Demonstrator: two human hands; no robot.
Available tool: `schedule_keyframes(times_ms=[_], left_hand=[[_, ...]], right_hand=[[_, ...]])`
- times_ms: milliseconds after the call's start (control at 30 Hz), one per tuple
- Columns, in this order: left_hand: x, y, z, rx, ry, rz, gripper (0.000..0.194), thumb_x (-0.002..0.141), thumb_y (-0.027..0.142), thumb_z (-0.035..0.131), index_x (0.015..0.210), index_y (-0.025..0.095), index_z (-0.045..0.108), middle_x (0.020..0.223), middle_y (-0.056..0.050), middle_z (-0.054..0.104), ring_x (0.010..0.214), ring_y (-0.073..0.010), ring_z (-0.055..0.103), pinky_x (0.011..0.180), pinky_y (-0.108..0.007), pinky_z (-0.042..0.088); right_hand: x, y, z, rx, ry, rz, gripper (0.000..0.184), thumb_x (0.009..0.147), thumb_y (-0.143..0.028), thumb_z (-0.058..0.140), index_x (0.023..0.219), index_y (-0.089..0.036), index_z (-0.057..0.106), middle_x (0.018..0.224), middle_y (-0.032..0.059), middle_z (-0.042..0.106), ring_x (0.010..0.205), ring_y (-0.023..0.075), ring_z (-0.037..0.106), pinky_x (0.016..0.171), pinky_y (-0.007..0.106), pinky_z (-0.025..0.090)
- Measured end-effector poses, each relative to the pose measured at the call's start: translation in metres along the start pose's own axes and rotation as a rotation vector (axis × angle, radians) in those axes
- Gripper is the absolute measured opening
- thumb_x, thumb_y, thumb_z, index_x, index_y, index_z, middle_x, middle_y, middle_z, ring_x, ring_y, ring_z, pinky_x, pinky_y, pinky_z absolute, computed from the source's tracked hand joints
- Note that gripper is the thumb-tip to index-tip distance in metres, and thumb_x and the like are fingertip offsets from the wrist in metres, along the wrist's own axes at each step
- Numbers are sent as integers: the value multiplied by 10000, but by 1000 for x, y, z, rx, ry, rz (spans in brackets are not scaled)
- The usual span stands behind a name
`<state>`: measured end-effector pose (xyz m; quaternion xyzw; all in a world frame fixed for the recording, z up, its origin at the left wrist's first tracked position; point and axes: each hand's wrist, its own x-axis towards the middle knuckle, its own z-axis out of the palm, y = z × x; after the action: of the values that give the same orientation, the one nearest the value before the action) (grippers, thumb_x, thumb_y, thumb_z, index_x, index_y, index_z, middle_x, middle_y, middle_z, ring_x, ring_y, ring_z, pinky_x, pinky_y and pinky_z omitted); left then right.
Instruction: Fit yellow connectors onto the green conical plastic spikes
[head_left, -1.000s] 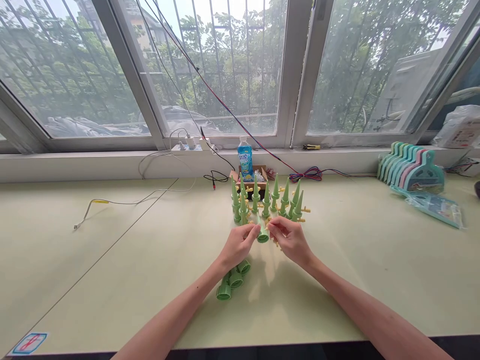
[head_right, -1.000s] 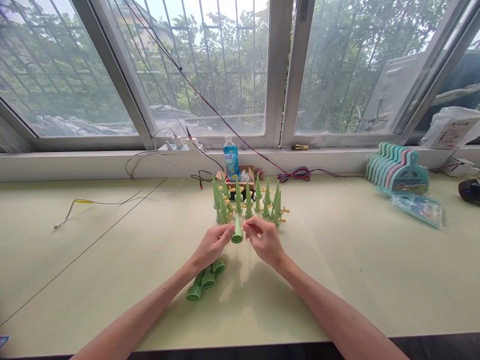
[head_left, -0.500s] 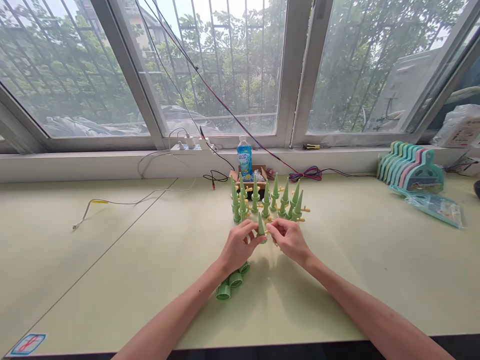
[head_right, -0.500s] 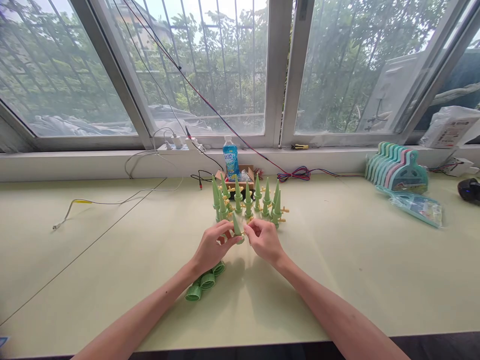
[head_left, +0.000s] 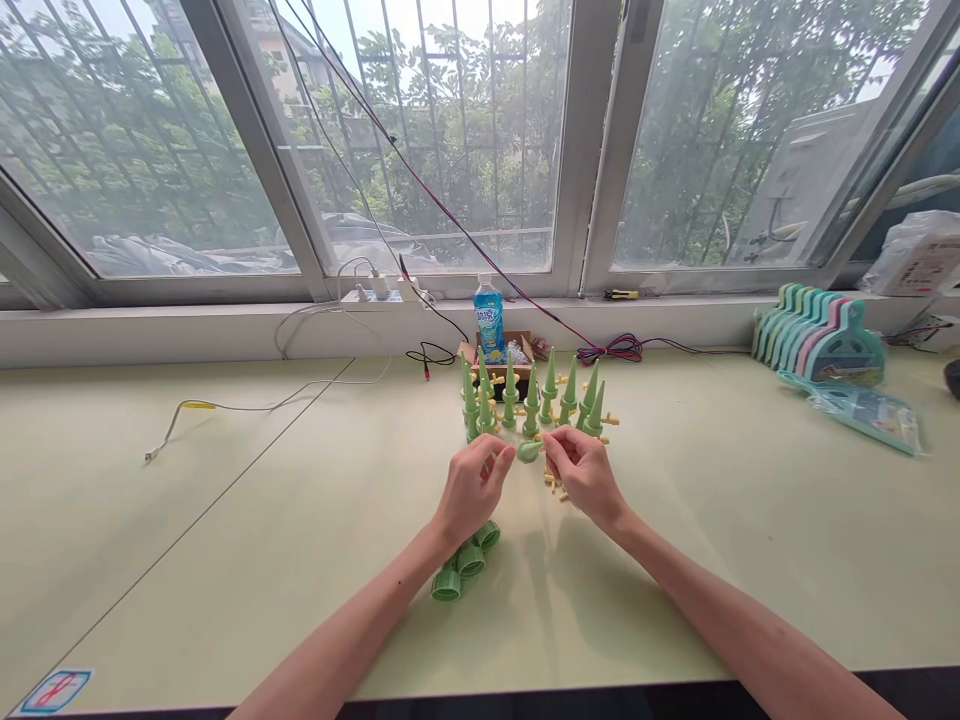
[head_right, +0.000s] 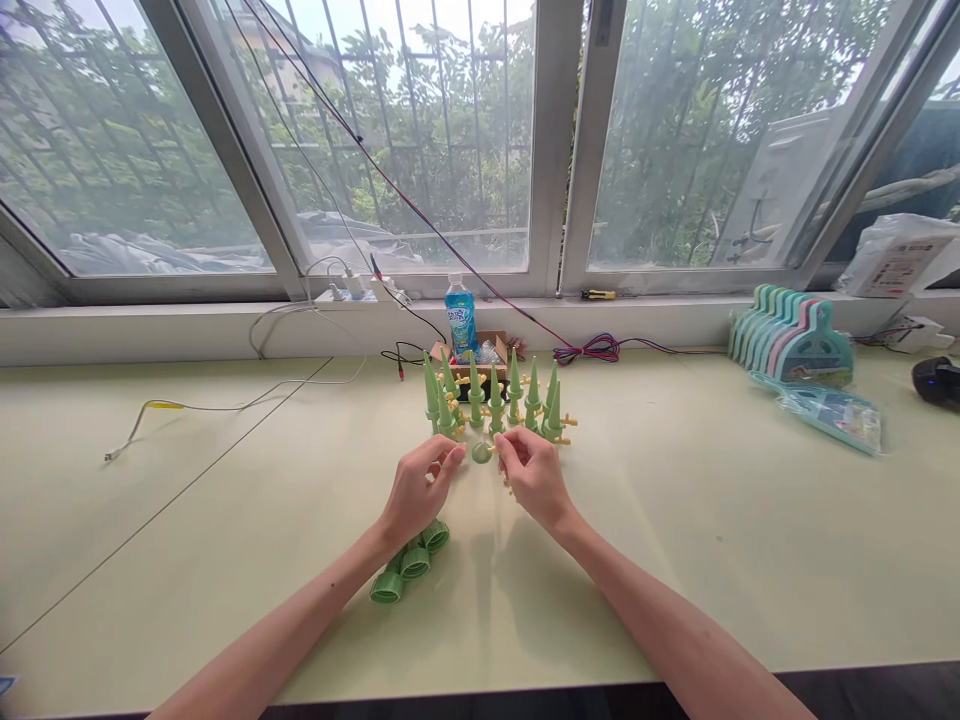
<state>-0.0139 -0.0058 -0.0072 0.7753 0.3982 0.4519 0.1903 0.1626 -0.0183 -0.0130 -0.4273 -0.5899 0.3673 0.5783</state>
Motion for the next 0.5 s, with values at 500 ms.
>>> schedule_keyframes(times_ms=[500], left_hand=[[1,4,-2,-89,-174,-100,519,924,506,446,629,123,635,542,-7,547,490,-91,400,474,-212,296]], right_hand=[[-3,-5,0,5,-77,-108,276,907,-423,548,758,-191,576,600,-17,506,519,115,456,501,247,395]])
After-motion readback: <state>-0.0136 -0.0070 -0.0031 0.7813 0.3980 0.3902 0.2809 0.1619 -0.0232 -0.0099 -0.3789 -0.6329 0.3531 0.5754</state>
